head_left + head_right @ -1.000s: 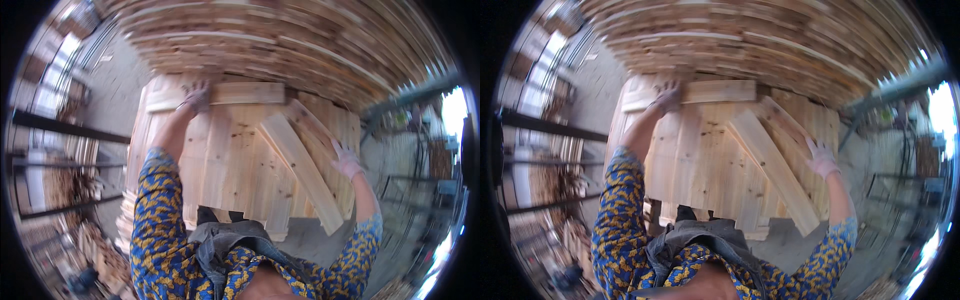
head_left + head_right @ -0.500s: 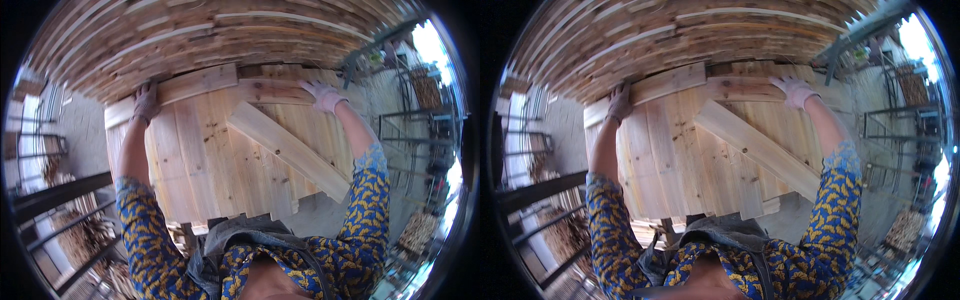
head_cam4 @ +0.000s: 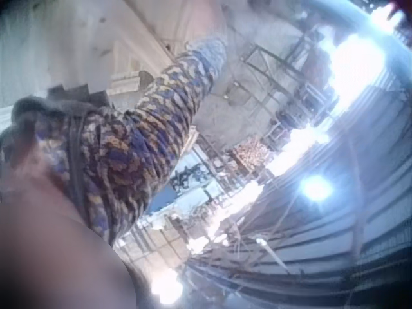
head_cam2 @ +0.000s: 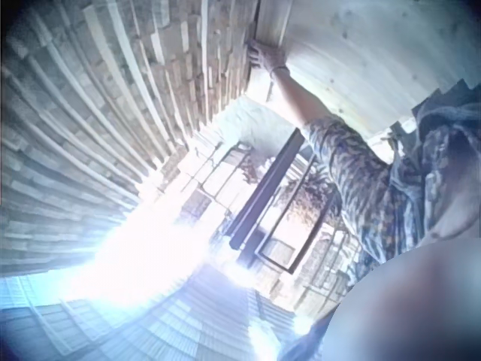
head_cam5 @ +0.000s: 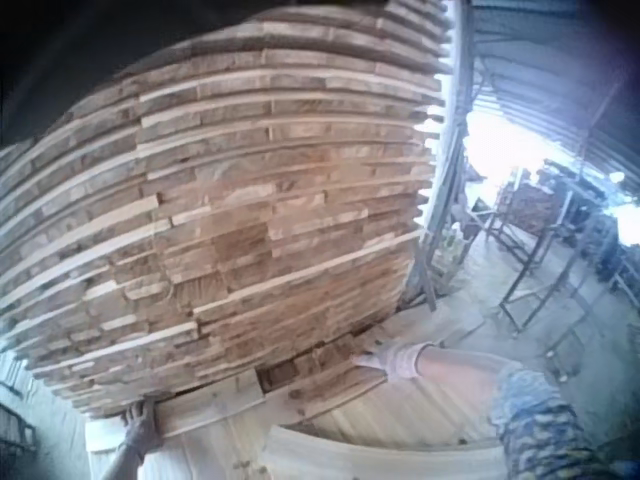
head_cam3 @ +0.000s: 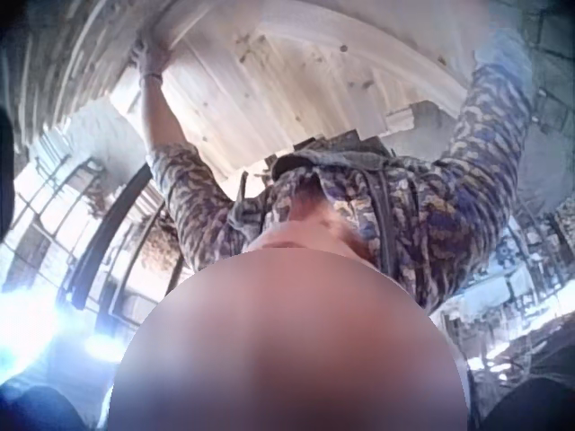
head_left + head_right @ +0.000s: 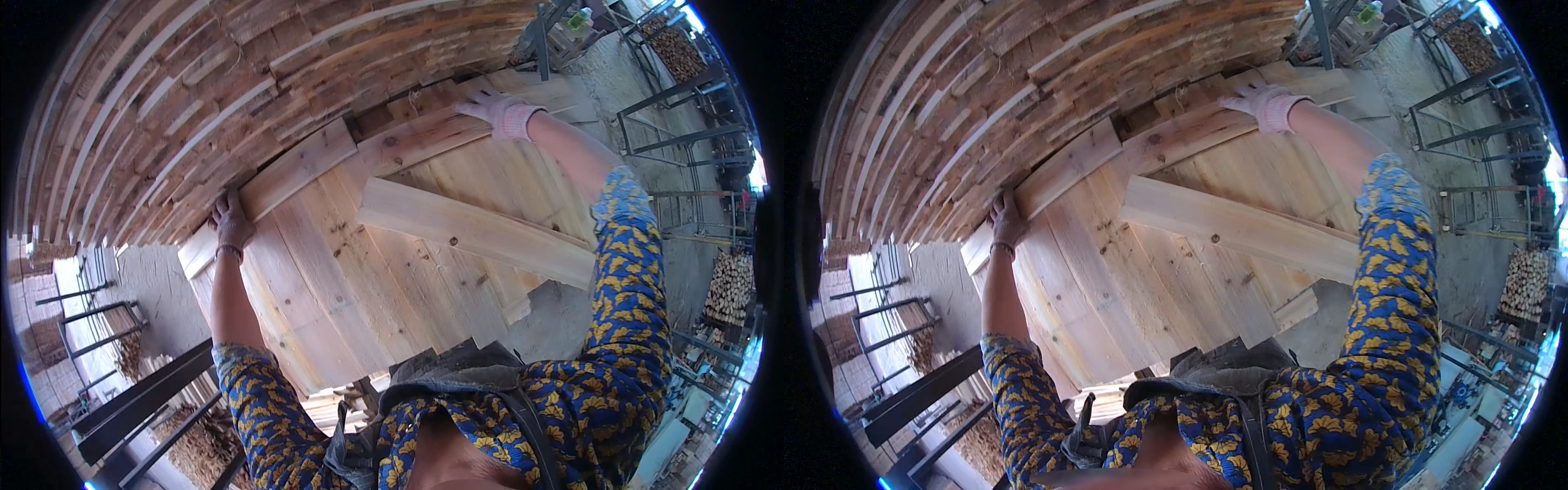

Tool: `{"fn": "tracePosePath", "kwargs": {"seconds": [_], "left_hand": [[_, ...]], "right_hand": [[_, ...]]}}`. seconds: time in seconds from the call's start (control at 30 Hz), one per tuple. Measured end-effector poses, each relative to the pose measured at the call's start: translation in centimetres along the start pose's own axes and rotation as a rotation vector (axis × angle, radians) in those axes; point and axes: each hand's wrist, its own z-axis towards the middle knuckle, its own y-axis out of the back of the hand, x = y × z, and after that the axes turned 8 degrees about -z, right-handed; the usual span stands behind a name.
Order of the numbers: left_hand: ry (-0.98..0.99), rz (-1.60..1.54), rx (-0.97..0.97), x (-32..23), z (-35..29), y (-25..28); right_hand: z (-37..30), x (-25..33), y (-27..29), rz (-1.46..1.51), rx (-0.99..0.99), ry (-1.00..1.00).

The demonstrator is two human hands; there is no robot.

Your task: The person is stacking wooden planks in a workshop. They repeatedly pick up bundles of planks from a pile on the floor and place them onto a large, curved wooden structure. The person wears gloves and uses both hands to lift and arrange the wood.

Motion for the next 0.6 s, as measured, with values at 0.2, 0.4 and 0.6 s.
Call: {"fn": "tracePosePath", "kwargs": {"seconds": [0.2, 0.4, 0.6], "left_hand": [[-0.003, 0.021, -0.012, 0.0, 0.2, 0.0], [-0.018, 0.027, -0.016, 0.4, -0.1, -0.2], [-0.496, -0.148, -0.122, -0.7, 0.6, 0.2]], "right_hand": [[-2.0, 1.7, -1.7, -0.005, -0.008, 0.042], [-1.9, 4.9, 1.0, -0.03, -0.021, 0.188], [-0.2, 3.2, 0.2, 0.019, -0.081, 0.165]]}}
